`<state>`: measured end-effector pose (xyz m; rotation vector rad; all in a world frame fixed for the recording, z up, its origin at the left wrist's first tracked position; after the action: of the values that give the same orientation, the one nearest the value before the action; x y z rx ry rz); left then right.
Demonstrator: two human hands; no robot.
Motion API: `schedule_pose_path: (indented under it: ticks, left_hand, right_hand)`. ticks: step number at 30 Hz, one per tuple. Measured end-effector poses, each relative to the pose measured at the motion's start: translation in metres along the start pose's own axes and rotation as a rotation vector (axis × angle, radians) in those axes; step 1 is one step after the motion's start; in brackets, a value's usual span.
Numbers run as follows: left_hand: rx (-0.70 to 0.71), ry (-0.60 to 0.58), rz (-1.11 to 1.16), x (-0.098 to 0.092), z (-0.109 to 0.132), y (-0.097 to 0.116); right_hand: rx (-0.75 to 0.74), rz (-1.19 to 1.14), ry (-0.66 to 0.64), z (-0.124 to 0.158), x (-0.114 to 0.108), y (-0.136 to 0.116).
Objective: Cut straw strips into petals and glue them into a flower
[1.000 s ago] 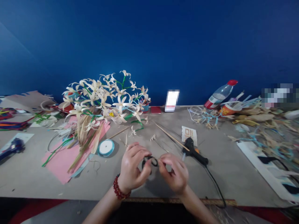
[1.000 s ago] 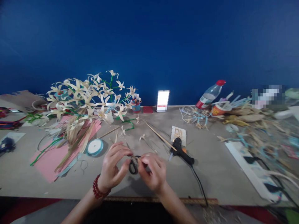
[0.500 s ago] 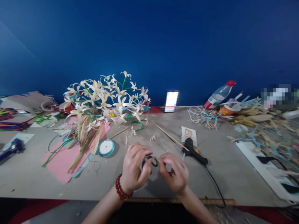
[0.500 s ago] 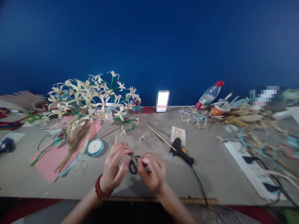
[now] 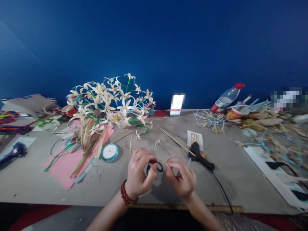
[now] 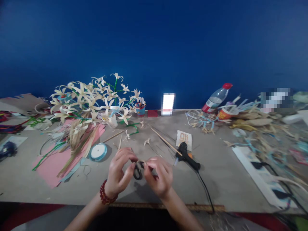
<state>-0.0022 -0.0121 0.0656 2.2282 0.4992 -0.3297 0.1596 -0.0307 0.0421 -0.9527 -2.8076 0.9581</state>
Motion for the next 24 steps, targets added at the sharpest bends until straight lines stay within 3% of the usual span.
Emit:
schedule_pose_path:
  ticks: [7, 11, 16, 18, 21, 24]
  left_hand:
    - [-0.017, 0.029, 0.067, 0.011, 0.002, 0.005]
    - [-0.187, 0.093, 0.125, 0.002, 0.002, -0.004]
    - [-0.544, -0.237, 0.592, 0.003, 0.0, -0.003]
    - [-0.622, -0.279, 0.722, 0.005, 0.001, -0.002]
    - [-0.543, -0.261, 0.608, 0.004, 0.003, 0.0]
    - [-0.205, -0.113, 0.257, 0.0, 0.001, 0.005]
  right_hand:
    - [-0.001, -0.022, 0.017, 0.001, 0.0, 0.0]
    - [0.007, -0.021, 0.072, 0.002, -0.01, 0.01]
    - [-0.018, -0.215, -0.079, -0.001, -0.007, 0.013]
    - [-0.001, -0.246, -0.09, -0.004, -0.005, 0.01]
    - [0.016, -0.214, -0.084, -0.008, -0.004, 0.004]
    - [0.031, -0.182, -0.084, -0.011, -0.003, 0.002]
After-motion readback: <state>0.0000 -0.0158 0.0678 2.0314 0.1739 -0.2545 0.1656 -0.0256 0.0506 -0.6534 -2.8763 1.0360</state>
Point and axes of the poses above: each hand's wrist, its own z-axis away from the middle knuckle, its own x-axis out of the palm, y = z × x, the point moved 1 cm from there along -z, towards the middle knuckle, and after that the axes turned 11 degrees about y, right-handed, at the moved point
